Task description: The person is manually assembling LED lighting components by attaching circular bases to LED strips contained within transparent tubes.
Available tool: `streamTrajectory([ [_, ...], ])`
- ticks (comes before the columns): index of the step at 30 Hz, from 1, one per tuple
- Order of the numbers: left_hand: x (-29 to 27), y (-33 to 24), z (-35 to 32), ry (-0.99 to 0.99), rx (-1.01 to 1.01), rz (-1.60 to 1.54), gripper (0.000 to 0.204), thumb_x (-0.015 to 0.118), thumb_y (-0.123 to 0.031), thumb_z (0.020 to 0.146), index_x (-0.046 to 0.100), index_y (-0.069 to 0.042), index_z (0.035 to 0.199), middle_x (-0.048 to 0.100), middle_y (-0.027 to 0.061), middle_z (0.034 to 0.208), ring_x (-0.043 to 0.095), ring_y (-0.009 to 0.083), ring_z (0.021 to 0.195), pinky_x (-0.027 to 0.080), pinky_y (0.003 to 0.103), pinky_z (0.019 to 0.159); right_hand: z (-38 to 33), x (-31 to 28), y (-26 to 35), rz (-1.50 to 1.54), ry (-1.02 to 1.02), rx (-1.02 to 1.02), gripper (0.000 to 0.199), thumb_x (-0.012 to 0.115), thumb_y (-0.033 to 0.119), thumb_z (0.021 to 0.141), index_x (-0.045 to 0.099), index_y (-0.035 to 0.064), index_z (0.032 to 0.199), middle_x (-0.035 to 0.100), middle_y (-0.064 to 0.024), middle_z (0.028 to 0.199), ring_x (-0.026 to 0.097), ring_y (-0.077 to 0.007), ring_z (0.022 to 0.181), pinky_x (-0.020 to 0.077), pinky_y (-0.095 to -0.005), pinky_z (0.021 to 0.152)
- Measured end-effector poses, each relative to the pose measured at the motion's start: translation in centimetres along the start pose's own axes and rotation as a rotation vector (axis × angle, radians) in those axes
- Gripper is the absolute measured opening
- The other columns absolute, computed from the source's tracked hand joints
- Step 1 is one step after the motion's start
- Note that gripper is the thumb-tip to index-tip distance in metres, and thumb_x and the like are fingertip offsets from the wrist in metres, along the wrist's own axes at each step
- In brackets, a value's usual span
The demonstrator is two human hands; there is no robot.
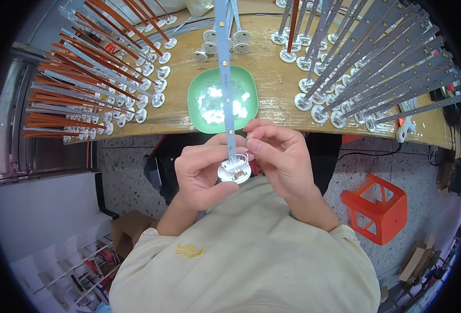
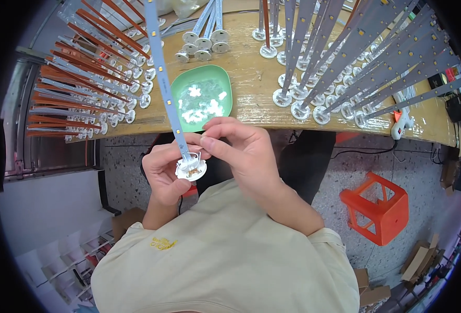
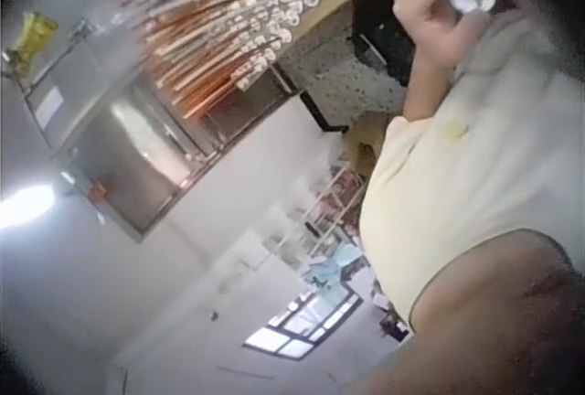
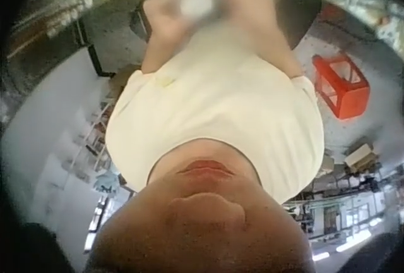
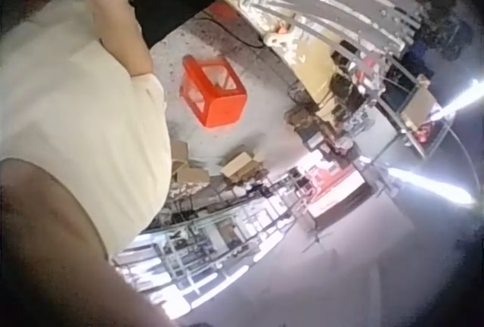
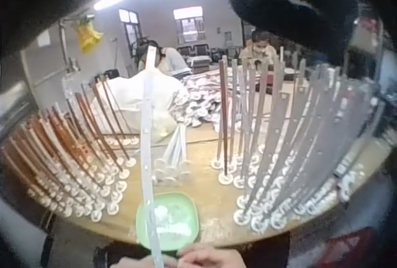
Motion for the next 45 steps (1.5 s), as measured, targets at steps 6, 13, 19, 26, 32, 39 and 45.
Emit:
streamTrajectory([
  [6,-0.1,0.4,-0.2,-0.059,-0.025,-0.008,0.044,0.074,-0.006,0.076,0.063,0.016,0.113,0.070,0.0268,0.103,0.066,0.0324,0.103,0.053,0.038,0.091,-0.3,-0.7,-0.3,-0.107,-0.003,-0.058,0.008,0.067,-0.004,0.089,0.068,-0.0071,0.096,0.060,-0.0104,0.107,0.063,-0.0148,0.090,0.0528,-0.0280,0.079],
  [13,-0.3,-0.1,0.0,-0.119,-0.030,0.064,0.043,0.075,-0.008,0.077,0.064,0.016,0.111,0.070,0.0256,0.101,0.068,0.0312,0.099,0.054,0.037,0.088,-1.0,-0.3,-0.3,-0.696,-0.107,-0.359,0.010,0.070,-0.004,0.085,0.069,-0.0031,0.095,0.063,-0.0093,0.103,0.063,-0.0084,0.082,0.0496,-0.0201,0.062],
  [19,-0.3,-0.3,0.1,-0.127,-0.001,0.122,0.042,0.077,-0.008,0.076,0.065,0.016,0.109,0.070,0.0246,0.099,0.068,0.0301,0.097,0.054,0.037,0.086,-1.0,0.1,-0.1,-0.880,-0.094,-0.505,0.011,0.072,-0.003,0.083,0.071,-0.0004,0.094,0.067,-0.0071,0.092,0.062,-0.0072,0.066,0.0459,-0.0198,0.050],
  [26,0.0,0.0,0.5,-0.061,0.006,0.039,0.040,0.074,-0.006,0.078,0.064,0.015,0.111,0.070,0.0244,0.102,0.068,0.0308,0.098,0.053,0.037,0.089,-1.1,-0.3,0.9,-0.893,-0.063,-0.435,0.010,0.074,-0.004,0.081,0.071,-0.0013,0.090,0.068,-0.0084,0.086,0.061,-0.0090,0.062,0.0457,-0.0211,0.048],
  [32,2.9,0.0,3.2,-0.070,-0.158,-0.525,0.045,0.057,-0.019,0.100,0.048,0.002,0.138,0.058,0.0257,0.131,0.053,0.0423,0.127,0.040,0.052,0.110,-1.9,1.6,2.8,-1.300,-0.158,-1.151,0.017,0.074,-0.011,0.074,0.068,-0.0055,0.089,0.065,-0.0127,0.077,0.063,-0.0219,0.060,0.0506,-0.0280,0.051],
  [39,7.2,-1.1,5.4,-0.135,-0.246,-0.876,0.039,0.054,-0.014,0.100,0.042,-0.005,0.137,0.052,0.0236,0.138,0.045,0.0331,0.136,0.044,0.040,0.105,-1.8,1.4,3.8,-1.298,-0.233,-1.376,0.017,0.073,-0.011,0.073,0.068,-0.0062,0.089,0.065,-0.0128,0.077,0.064,-0.0222,0.061,0.0522,-0.0283,0.052],
  [45,8.6,-1.1,5.9,-0.145,-0.301,-0.966,0.037,0.051,-0.012,0.102,0.038,-0.013,0.136,0.049,0.0200,0.142,0.040,0.0356,0.140,0.041,0.042,0.109,-2.0,0.5,4.6,-1.276,-0.294,-1.419,0.016,0.072,-0.009,0.074,0.068,-0.0063,0.089,0.065,-0.0129,0.078,0.064,-0.0223,0.061,0.0525,-0.0286,0.052],
])
Point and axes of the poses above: each hand's wrist, its own z-axis towards the middle knuckle, its own x-axis out of the palm, y = z × x, the point moved 1 cm from there along z, towards the middle knuckle
